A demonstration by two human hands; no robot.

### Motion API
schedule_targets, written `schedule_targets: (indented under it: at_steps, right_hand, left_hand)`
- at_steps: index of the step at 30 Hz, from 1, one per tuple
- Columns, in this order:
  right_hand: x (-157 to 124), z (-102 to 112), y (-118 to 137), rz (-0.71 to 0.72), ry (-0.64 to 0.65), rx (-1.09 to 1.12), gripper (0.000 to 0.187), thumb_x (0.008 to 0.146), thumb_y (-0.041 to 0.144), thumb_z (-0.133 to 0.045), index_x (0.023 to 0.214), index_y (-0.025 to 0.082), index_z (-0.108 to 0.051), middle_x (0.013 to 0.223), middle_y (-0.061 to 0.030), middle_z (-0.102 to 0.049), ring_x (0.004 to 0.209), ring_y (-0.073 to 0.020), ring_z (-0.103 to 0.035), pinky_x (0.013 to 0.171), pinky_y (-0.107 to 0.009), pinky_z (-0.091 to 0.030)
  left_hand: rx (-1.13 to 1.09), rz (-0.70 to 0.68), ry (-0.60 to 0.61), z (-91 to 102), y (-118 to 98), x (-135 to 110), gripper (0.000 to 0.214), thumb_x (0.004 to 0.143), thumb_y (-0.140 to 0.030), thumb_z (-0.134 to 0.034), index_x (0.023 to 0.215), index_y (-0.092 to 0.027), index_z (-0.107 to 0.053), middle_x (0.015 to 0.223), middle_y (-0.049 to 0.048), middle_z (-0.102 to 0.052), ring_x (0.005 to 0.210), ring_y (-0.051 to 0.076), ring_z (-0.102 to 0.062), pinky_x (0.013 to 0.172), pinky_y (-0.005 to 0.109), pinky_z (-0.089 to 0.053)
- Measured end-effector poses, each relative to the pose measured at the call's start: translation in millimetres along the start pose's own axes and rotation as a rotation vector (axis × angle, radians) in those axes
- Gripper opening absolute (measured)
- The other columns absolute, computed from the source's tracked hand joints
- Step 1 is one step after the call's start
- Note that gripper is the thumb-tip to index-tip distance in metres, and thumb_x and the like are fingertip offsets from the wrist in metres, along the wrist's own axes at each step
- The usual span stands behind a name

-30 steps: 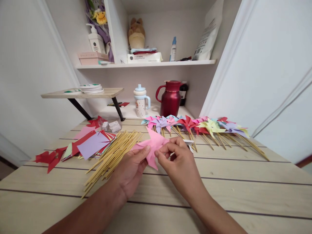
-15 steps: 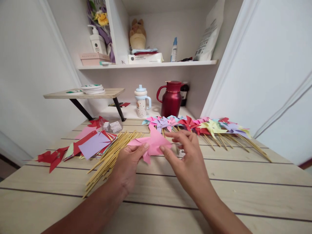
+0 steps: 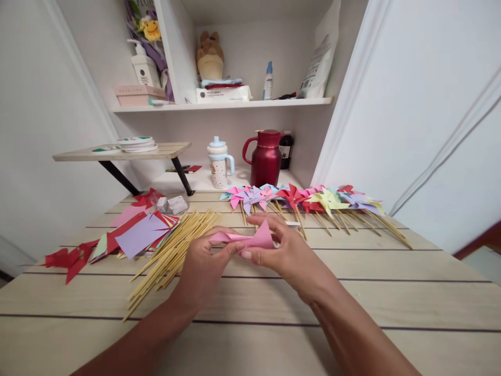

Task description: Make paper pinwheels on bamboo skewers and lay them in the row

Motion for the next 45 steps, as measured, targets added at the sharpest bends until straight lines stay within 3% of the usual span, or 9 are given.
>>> schedule_targets:
  at_steps: [7,14,20,23,27,34,36,40,45]
  right_hand:
    - [1.7,-2.8,-3.7,0.047,-0.042,-0.092,0.017,0.071,0.038,-0.08,0.08,0.024,-0.08,0.133,-0.0079,-0.063,0.114,-0.0305,-0.064,0.091,-0.043,-0.053]
    - [6.1,-2.0,-9.9,0.007,-0.047,-0.097,0.016,0.068,0.033,-0.079,0.078,0.022,-0.079,0.127,-0.0089,-0.067,0.094,-0.0269,-0.068,0.076,-0.038,-0.055]
    - [4.3,-10.8,-14.1,-0.085,-0.011,0.021,0.021,0.07,0.032,-0.076,0.086,0.019,-0.076,0.075,-0.0026,-0.072,0.066,-0.0181,-0.061,0.059,-0.029,-0.045]
    - [3.2,-17.0,-15.7,-0.146,-0.05,0.155,0.016,0.067,0.032,-0.078,0.071,0.017,-0.073,0.063,-0.0011,-0.067,0.056,-0.0143,-0.054,0.054,-0.027,-0.039]
    - [1.4,-25.8,-12.9,-0.187,-0.064,0.361,0.018,0.063,0.029,-0.084,0.07,0.016,-0.075,0.065,-0.0026,-0.07,0.058,-0.0142,-0.055,0.057,-0.027,-0.041]
    - [4.1,-28.3,-14.1,-0.229,-0.164,0.682,0.017,0.065,0.028,-0.085,0.075,0.018,-0.076,0.077,-0.0039,-0.077,0.065,-0.018,-0.064,0.066,-0.03,-0.049]
    - [6.6,-27.6,-17.6,-0.233,-0.209,0.759,0.017,0.065,0.025,-0.086,0.077,0.019,-0.076,0.078,-0.0027,-0.077,0.066,-0.017,-0.065,0.068,-0.029,-0.05]
    - [8.3,-31.7,-22.0,-0.234,-0.221,0.863,0.019,0.065,0.02,-0.086,0.081,0.016,-0.077,0.081,-0.0025,-0.078,0.071,-0.0147,-0.065,0.071,-0.025,-0.051]
    - [4.6,-42.7,-23.0,-0.239,-0.152,0.888,0.022,0.063,0.023,-0.088,0.08,0.014,-0.078,0.077,-0.0026,-0.077,0.07,-0.0129,-0.063,0.069,-0.022,-0.05]
  left_hand:
    - [0.053,-0.022,-0.007,0.2,-0.6,0.2,0.01,0.074,-0.017,-0.074,0.068,-0.023,-0.079,0.079,0.0041,-0.072,0.082,0.021,-0.065,0.082,0.03,-0.045]
    - [0.047,-0.026,-0.003,-0.3,0.7,1.0,0.011,0.07,-0.019,-0.078,0.061,-0.024,-0.076,0.076,0.0048,-0.071,0.079,0.022,-0.062,0.082,0.031,-0.043]
    - [0.129,-0.016,-0.021,-0.4,3.6,2.1,0.016,0.073,-0.021,-0.075,0.058,-0.02,-0.068,0.067,0.0022,-0.064,0.071,0.018,-0.058,0.071,0.028,-0.042]
    - [0.01,0.093,-0.039,0.3,7.2,4.6,0.005,0.073,-0.021,-0.074,0.072,-0.018,-0.071,0.076,0.0041,-0.067,0.078,0.019,-0.061,0.074,0.028,-0.045]
    - [-0.251,0.239,-0.089,3.5,13.9,7.0,0.036,0.08,-0.044,-0.072,0.107,-0.02,-0.071,0.105,0.0098,-0.071,0.099,0.023,-0.064,0.086,0.032,-0.047]
    - [-0.441,0.361,-0.166,4.6,19.1,1.7,0.07,0.085,-0.075,-0.044,0.13,-0.024,-0.061,0.14,0.0118,-0.057,0.134,0.026,-0.046,0.104,0.035,-0.038]
    - [-0.462,0.38,-0.113,-0.4,18.4,-3.0,0.068,0.086,-0.073,-0.045,0.133,-0.026,-0.059,0.146,0.0097,-0.053,0.138,0.026,-0.042,0.106,0.036,-0.037]
    - [-0.445,0.376,0.035,-14.0,16.4,-12.6,0.055,0.079,-0.051,-0.073,0.126,-0.023,-0.065,0.14,0.0125,-0.059,0.131,0.03,-0.05,0.105,0.039,-0.038]
    - [-0.53,0.333,0.014,-21.7,14.9,-14.1,0.041,0.077,-0.035,-0.078,0.112,-0.016,-0.071,0.118,0.0144,-0.07,0.111,0.027,-0.063,0.098,0.039,-0.045]
Point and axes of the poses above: each hand's wrist, its own x-axis towards the middle knuckle, its own z-axis out of the back of the hand, y = z × x, the point moved 2 cm from there along x, towards the middle knuckle
